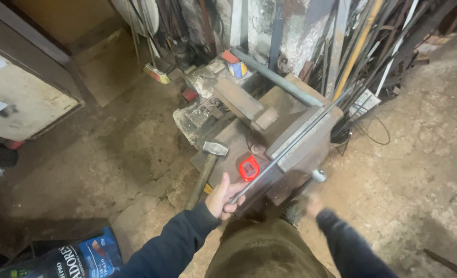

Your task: Measuring and bending metal rods using a vise and hammer in a workshop.

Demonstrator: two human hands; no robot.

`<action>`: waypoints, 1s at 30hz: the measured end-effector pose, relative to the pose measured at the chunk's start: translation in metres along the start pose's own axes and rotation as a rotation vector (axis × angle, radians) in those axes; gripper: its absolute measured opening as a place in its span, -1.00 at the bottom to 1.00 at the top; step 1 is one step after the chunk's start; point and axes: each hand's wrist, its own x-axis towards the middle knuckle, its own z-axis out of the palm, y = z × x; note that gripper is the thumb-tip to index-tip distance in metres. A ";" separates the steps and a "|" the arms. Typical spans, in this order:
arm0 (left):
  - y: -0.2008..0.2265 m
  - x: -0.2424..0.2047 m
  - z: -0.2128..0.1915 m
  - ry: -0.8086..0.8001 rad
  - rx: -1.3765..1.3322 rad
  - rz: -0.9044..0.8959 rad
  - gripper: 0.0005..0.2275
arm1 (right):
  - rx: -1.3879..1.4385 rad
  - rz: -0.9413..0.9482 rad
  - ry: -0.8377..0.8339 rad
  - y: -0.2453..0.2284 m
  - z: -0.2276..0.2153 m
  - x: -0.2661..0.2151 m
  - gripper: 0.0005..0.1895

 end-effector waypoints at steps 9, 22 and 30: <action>-0.024 0.030 -0.073 0.284 0.099 0.130 -0.20 | -0.207 0.206 -0.484 -0.081 -0.019 -0.082 -0.61; -0.055 0.141 -0.028 0.821 1.366 0.520 -0.37 | -0.695 -0.026 -0.533 -0.248 -0.024 -0.083 -0.53; -0.073 0.002 0.013 0.142 0.723 0.499 -0.42 | -0.060 -0.060 -0.472 -0.320 -0.026 -0.084 -0.57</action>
